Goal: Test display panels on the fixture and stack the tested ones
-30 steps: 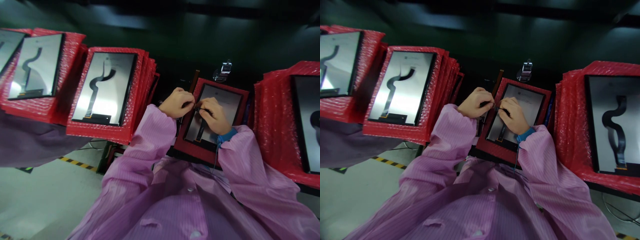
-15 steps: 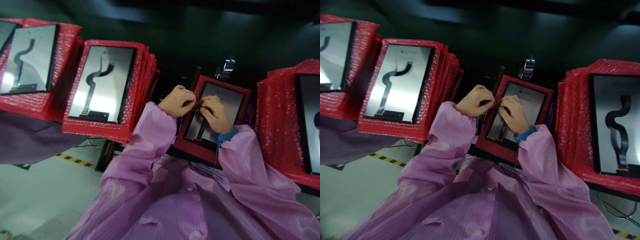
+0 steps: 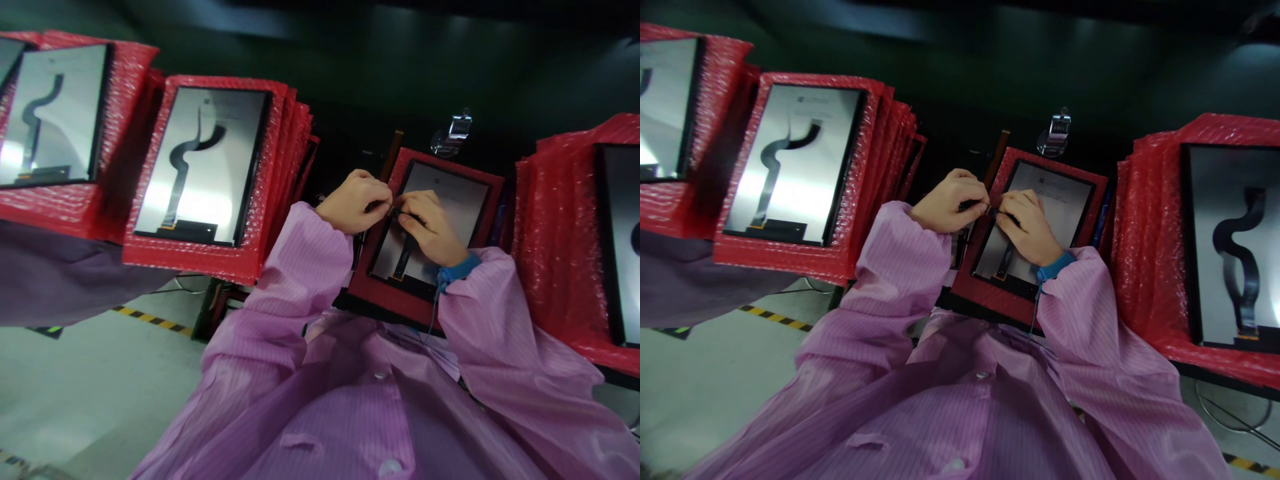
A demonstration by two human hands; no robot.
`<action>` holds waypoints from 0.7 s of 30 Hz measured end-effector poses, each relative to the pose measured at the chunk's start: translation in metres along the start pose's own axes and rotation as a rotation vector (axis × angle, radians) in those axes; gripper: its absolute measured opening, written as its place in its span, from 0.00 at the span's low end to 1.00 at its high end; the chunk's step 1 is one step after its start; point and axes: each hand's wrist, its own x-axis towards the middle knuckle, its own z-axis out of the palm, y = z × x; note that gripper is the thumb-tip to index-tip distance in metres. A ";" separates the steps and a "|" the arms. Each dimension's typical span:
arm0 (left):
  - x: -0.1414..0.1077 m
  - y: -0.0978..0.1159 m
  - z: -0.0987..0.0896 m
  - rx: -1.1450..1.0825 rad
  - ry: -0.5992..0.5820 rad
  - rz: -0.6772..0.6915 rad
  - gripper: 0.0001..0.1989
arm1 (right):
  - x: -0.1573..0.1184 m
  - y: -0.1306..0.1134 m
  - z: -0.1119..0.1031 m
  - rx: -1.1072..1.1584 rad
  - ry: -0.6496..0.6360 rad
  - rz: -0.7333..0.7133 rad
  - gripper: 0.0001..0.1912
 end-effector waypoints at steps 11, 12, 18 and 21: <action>-0.003 -0.002 -0.002 -0.069 -0.020 -0.030 0.10 | -0.001 0.002 -0.007 0.021 -0.084 -0.009 0.11; -0.003 -0.002 -0.002 -0.075 -0.019 -0.028 0.10 | -0.002 0.002 -0.007 0.019 -0.087 -0.016 0.11; -0.004 -0.001 -0.003 -0.082 0.010 -0.036 0.09 | -0.003 0.005 -0.005 -0.016 -0.068 -0.049 0.11; -0.004 0.001 -0.004 -0.082 0.013 -0.049 0.09 | -0.003 0.005 -0.004 -0.019 -0.058 -0.056 0.12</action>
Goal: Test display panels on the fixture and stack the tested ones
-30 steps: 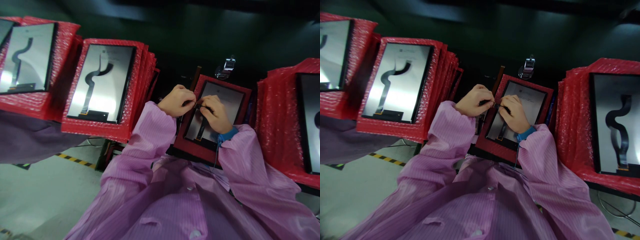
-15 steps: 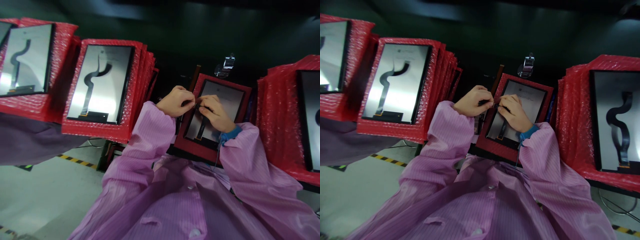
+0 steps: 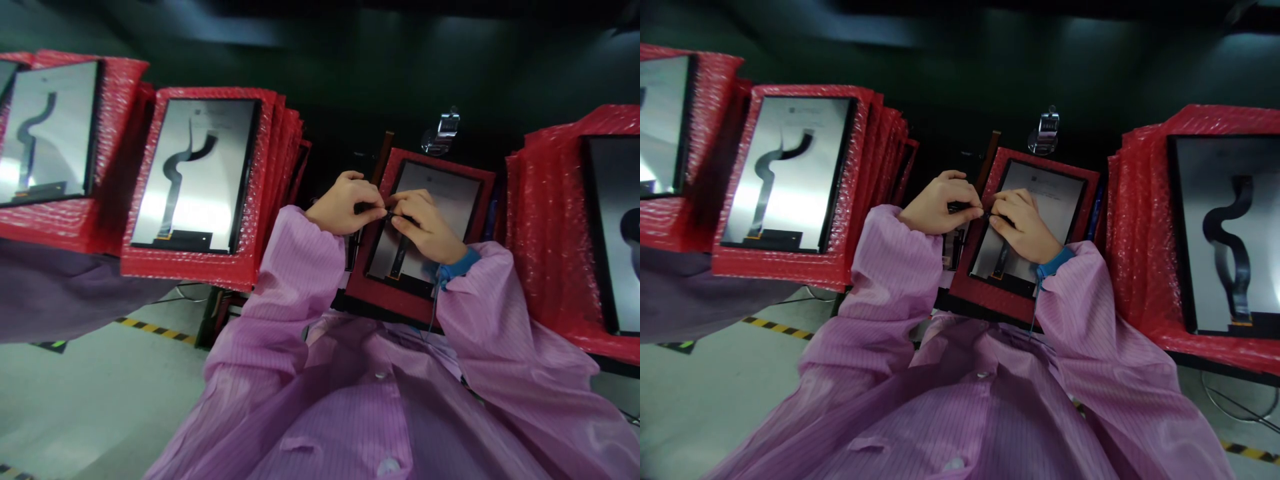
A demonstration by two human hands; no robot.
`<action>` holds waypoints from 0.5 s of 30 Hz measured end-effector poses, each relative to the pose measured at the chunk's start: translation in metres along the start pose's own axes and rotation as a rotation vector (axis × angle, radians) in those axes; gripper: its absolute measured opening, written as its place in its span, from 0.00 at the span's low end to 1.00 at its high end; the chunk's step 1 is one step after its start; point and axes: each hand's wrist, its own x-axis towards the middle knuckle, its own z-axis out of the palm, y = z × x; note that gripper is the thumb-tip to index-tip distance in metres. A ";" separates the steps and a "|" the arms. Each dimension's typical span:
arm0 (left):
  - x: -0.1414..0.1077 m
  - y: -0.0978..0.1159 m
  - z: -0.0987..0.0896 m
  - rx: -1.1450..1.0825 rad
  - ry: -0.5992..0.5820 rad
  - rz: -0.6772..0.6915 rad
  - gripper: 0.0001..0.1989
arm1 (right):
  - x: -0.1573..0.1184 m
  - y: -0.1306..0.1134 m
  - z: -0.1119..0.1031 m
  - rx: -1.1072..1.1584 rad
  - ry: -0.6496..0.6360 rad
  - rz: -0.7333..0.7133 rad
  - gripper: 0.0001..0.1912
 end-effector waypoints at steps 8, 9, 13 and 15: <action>0.000 0.005 0.002 -0.020 0.049 -0.001 0.07 | -0.001 -0.004 0.001 -0.002 0.003 0.004 0.10; 0.001 0.004 0.004 -0.011 0.054 0.002 0.06 | -0.001 -0.005 0.001 -0.004 0.002 0.003 0.10; 0.005 0.002 0.006 0.026 0.074 0.015 0.05 | 0.000 -0.008 0.002 -0.011 0.018 0.000 0.09; 0.003 0.006 0.001 0.047 0.150 0.037 0.06 | 0.001 -0.009 0.002 -0.012 0.033 -0.001 0.09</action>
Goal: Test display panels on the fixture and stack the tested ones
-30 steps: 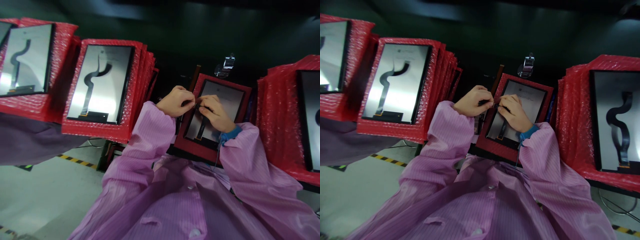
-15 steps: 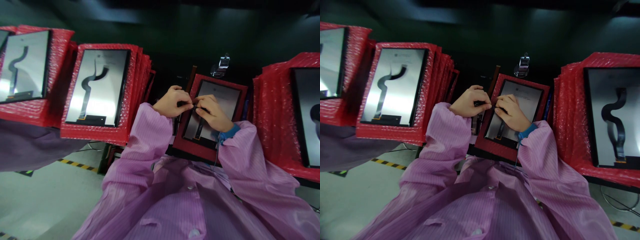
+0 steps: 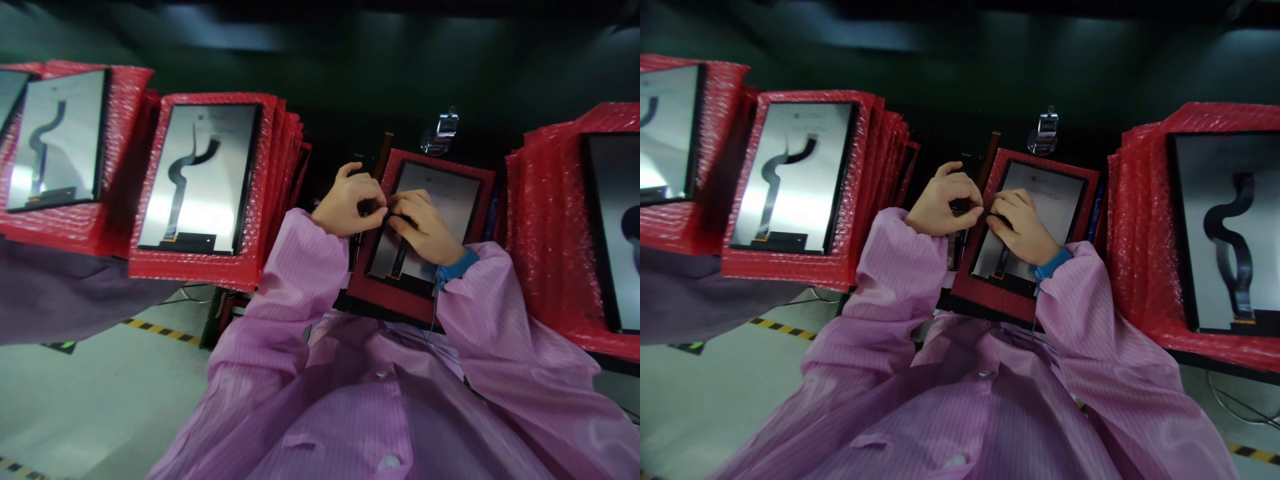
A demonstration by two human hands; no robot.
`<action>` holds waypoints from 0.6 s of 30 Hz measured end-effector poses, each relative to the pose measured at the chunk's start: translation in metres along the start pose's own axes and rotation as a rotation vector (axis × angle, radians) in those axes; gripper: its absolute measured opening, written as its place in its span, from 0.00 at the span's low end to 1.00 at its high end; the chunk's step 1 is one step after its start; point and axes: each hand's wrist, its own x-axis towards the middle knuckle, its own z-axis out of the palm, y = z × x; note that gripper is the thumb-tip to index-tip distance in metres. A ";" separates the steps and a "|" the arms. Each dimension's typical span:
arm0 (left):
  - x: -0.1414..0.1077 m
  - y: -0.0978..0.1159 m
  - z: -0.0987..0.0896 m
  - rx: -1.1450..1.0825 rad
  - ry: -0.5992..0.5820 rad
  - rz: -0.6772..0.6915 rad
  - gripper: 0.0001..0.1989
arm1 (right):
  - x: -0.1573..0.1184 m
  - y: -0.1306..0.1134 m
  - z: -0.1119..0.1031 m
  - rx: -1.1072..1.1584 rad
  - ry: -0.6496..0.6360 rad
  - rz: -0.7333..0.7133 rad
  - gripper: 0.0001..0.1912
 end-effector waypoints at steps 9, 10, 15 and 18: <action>-0.087 0.057 -0.002 0.230 0.418 -0.354 0.08 | -0.003 -0.007 -0.002 0.027 0.351 0.038 0.13; -0.098 0.061 0.006 0.269 0.349 -0.323 0.08 | -0.003 -0.008 -0.002 0.008 0.395 0.056 0.12; -0.123 0.077 0.045 0.426 0.079 -0.321 0.15 | -0.012 -0.024 -0.014 -0.137 0.459 0.133 0.08; -0.122 0.089 0.059 0.478 0.078 -0.333 0.17 | -0.043 -0.047 -0.023 -0.274 0.387 0.240 0.10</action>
